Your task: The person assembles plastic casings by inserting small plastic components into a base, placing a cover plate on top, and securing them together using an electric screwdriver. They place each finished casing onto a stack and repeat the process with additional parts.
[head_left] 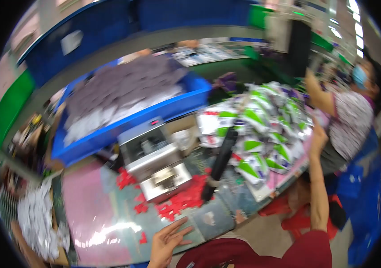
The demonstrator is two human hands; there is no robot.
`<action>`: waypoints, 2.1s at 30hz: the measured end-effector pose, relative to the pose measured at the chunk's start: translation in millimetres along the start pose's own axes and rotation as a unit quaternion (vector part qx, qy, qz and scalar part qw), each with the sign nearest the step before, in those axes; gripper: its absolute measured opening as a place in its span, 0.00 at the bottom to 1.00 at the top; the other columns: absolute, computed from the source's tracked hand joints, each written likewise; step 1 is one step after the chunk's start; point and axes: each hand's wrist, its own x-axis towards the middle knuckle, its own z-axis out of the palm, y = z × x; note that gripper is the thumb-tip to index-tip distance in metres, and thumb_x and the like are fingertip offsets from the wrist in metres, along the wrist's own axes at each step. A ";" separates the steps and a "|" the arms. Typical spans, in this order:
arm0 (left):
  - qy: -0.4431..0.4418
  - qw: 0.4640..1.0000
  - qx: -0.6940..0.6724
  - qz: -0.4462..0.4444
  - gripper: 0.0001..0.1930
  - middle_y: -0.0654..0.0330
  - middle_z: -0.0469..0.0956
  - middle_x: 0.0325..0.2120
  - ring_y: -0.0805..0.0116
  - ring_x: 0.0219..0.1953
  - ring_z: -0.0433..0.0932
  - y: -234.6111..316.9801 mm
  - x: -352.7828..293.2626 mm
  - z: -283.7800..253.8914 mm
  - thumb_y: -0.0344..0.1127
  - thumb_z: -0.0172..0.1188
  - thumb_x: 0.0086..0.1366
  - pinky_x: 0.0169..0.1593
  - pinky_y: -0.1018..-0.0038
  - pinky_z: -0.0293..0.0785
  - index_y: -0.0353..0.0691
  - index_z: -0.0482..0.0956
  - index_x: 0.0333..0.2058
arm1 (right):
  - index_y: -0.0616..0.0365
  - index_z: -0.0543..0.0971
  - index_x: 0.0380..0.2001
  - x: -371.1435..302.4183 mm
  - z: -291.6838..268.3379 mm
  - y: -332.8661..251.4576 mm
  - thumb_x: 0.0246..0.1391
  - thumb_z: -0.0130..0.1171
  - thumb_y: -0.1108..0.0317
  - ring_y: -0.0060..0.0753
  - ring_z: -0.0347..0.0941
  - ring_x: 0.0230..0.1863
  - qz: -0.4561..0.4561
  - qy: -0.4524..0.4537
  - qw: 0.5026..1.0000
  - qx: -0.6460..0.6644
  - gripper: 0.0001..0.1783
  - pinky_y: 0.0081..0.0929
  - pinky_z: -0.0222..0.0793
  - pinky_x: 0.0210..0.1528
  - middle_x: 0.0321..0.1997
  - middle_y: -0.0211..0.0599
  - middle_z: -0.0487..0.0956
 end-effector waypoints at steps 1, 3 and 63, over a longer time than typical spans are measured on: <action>0.014 0.999 -0.030 -0.001 0.21 0.43 0.61 0.51 0.54 0.51 0.66 2.2 -5.1 -8.0 0.25 0.53 0.54 0.49 0.69 0.67 0.33 0.66 0.49 | 0.65 0.73 0.42 -7.9 0.5 -30.5 0.52 0.40 0.72 0.28 0.70 0.42 -0.011 -0.005 1.000 0.001 0.17 0.23 0.63 0.47 0.43 0.38 0.75; 0.055 0.998 -0.001 0.030 0.21 0.48 0.63 0.51 0.55 0.51 0.66 3.2 -13.7 -22.4 0.28 0.48 0.59 0.44 0.70 0.72 0.32 0.61 0.52 | 0.70 0.70 0.45 -39.3 -1.7 -99.5 0.53 0.37 0.72 0.36 0.68 0.46 -0.007 0.016 0.998 0.063 0.19 0.30 0.61 0.50 0.46 0.44 0.72; 0.746 0.630 -0.150 0.155 0.14 0.54 0.74 0.33 0.63 0.30 0.76 -148.2 -331.5 -274.8 0.26 0.45 0.53 0.27 0.75 0.70 0.31 0.66 0.40 | 0.63 0.77 0.30 -313.0 44.2 -355.3 0.30 0.53 0.85 0.37 0.66 0.22 -0.328 -0.523 0.676 0.402 0.17 0.30 0.62 0.24 0.24 0.38 0.74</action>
